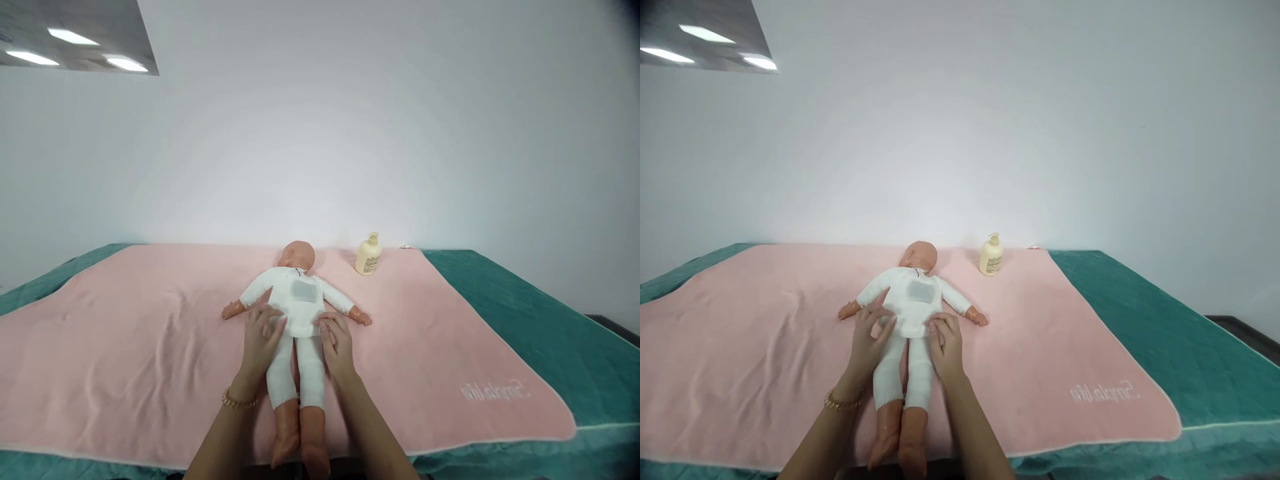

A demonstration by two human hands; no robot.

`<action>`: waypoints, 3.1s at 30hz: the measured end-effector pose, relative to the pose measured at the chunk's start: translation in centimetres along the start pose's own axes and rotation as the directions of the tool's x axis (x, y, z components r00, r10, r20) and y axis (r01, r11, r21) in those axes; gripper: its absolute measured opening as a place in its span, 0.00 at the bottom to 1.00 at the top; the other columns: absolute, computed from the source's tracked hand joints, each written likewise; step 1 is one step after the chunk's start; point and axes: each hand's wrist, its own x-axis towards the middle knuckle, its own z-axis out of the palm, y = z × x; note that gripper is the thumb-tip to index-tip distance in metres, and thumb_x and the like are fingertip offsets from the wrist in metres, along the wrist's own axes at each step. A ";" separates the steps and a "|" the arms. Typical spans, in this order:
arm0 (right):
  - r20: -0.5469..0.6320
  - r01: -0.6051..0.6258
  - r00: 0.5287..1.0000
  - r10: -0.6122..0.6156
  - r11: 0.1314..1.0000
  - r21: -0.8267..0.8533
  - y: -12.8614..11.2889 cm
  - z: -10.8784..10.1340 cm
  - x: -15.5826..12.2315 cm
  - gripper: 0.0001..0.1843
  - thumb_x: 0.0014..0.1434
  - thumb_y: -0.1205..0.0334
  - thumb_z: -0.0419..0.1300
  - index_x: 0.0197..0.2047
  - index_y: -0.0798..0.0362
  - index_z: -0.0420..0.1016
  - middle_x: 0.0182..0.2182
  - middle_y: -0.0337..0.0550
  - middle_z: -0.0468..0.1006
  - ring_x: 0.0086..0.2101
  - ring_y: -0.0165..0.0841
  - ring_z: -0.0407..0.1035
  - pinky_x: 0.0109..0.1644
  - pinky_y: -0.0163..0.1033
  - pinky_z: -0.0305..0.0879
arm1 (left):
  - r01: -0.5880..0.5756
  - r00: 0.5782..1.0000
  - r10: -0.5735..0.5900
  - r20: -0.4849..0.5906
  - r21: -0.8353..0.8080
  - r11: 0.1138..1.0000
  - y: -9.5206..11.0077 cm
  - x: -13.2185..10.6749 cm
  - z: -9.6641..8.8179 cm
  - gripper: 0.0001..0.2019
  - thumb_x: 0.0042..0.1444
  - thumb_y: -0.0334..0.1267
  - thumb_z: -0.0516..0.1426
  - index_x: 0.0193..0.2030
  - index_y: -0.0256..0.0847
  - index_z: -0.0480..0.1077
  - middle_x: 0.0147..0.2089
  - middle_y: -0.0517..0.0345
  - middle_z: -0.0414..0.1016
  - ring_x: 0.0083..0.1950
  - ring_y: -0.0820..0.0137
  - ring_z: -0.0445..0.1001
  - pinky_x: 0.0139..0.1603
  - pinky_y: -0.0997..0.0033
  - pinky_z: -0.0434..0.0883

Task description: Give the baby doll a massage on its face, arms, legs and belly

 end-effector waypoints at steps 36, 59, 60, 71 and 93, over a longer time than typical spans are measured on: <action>0.164 -0.036 0.986 0.026 0.998 0.060 1.9 1.9 3.2 0.16 0.52 0.72 0.51 0.32 0.48 0.80 0.32 0.43 0.74 0.39 0.38 0.68 0.47 0.44 0.64 | -0.256 0.910 0.230 0.346 0.030 0.966 -0.9 2.4 1.2 0.06 0.62 0.34 0.51 0.36 0.42 0.69 0.37 0.55 0.71 0.43 0.64 0.68 0.45 0.60 0.66; 0.156 -0.069 0.986 0.059 0.996 0.059 1.7 1.9 3.8 0.16 0.65 0.59 0.51 0.37 0.50 0.80 0.35 0.45 0.75 0.41 0.37 0.68 0.50 0.44 0.61 | -0.226 0.920 0.182 0.346 0.091 0.970 -0.6 2.4 1.4 0.05 0.61 0.35 0.53 0.41 0.42 0.70 0.43 0.54 0.73 0.47 0.62 0.68 0.47 0.59 0.65; 0.159 -0.063 0.986 0.056 0.997 0.042 1.6 1.8 3.9 0.17 0.66 0.58 0.50 0.36 0.50 0.80 0.35 0.44 0.75 0.40 0.37 0.68 0.49 0.44 0.61 | -0.228 0.916 0.181 0.357 0.094 0.969 -0.5 2.4 1.4 0.05 0.61 0.36 0.53 0.40 0.41 0.70 0.42 0.54 0.73 0.47 0.62 0.68 0.47 0.59 0.65; 0.156 -0.049 0.987 0.047 0.999 0.011 2.0 2.9 7.4 0.19 0.66 0.53 0.50 0.32 0.51 0.78 0.33 0.44 0.77 0.40 0.38 0.66 0.47 0.44 0.60 | -0.291 0.892 0.197 0.408 0.183 0.939 0.0 6.8 2.4 0.07 0.63 0.33 0.51 0.35 0.39 0.69 0.38 0.53 0.70 0.41 0.64 0.68 0.45 0.61 0.66; 0.098 -0.002 0.995 -0.004 0.998 0.058 3.7 3.3 6.6 0.12 0.63 0.62 0.54 0.45 0.48 0.77 0.46 0.46 0.75 0.49 0.38 0.65 0.56 0.46 0.60 | -0.280 0.926 0.211 0.312 0.197 0.939 -1.5 5.9 3.9 0.12 0.61 0.33 0.52 0.52 0.37 0.67 0.51 0.49 0.73 0.53 0.59 0.68 0.56 0.56 0.66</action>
